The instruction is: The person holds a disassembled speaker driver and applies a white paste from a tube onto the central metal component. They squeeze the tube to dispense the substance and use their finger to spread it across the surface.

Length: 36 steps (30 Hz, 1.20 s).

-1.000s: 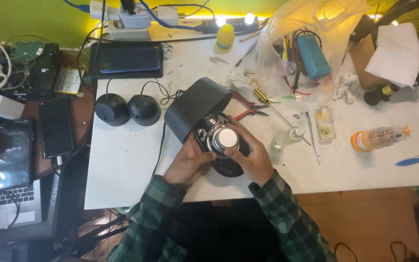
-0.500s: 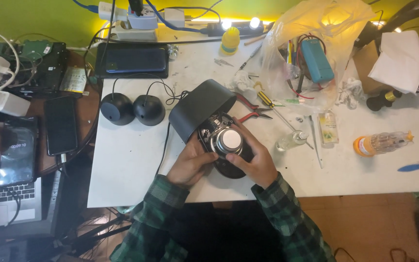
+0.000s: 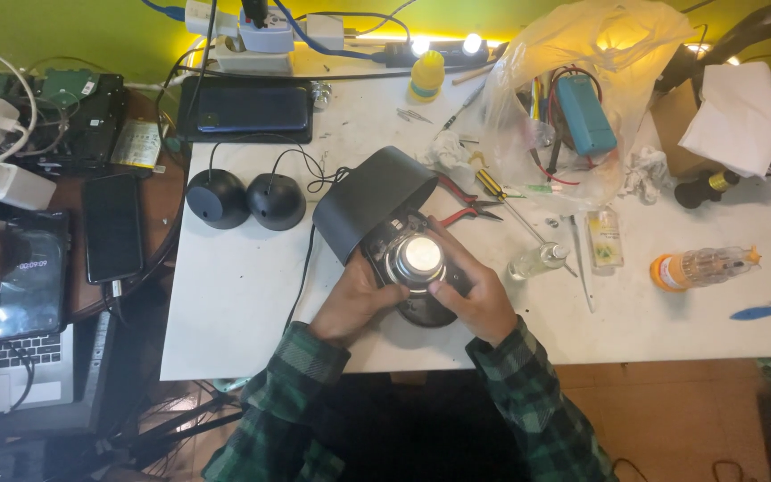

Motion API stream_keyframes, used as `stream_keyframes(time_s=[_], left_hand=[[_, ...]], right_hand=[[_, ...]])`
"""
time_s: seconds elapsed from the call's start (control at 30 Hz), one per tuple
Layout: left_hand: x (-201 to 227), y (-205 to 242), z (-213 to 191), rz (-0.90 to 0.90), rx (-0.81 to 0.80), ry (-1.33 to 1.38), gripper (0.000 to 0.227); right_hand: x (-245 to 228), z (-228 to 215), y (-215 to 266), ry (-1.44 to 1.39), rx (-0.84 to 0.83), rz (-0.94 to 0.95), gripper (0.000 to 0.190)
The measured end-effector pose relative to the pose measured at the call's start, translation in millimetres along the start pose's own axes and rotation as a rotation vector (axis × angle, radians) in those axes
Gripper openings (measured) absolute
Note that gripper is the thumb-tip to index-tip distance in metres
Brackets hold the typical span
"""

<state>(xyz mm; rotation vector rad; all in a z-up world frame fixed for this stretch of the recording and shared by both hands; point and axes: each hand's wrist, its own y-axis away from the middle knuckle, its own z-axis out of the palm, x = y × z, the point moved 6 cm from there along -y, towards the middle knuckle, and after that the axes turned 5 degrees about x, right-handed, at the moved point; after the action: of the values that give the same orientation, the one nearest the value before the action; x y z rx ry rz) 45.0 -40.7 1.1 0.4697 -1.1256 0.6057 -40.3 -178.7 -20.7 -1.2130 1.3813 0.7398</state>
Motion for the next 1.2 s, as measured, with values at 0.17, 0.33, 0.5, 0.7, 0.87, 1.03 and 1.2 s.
stream_keyframes(time_s=[0.17,0.33,0.5,0.7,0.87,1.03,1.2], left_hand=[[-10,0,-4,0.001,0.044,0.134,0.083],[-18,-3,-8,0.023,0.047,0.121,0.083],[-13,-2,-5,0.008,0.02,0.054,0.083],[-39,-8,-16,0.067,0.037,0.018,0.08],[-24,-3,-4,0.098,0.018,-0.013,0.073],[-21,-2,-2,0.091,0.026,-0.054,0.071],[-29,-2,-8,0.099,0.051,-0.087,0.061]], right_hand=[[-3,-1,0,-0.061,0.014,0.05,0.065],[-7,-3,-1,-0.055,0.047,0.055,0.062],[-5,-3,-1,-0.078,0.052,0.044,0.057],[0,-9,3,-0.102,0.089,0.076,0.053],[13,-8,4,-0.112,0.091,0.074,0.059],[11,-7,2,-0.109,0.098,0.065,0.075],[17,-10,4,-0.072,0.138,0.108,0.081]])
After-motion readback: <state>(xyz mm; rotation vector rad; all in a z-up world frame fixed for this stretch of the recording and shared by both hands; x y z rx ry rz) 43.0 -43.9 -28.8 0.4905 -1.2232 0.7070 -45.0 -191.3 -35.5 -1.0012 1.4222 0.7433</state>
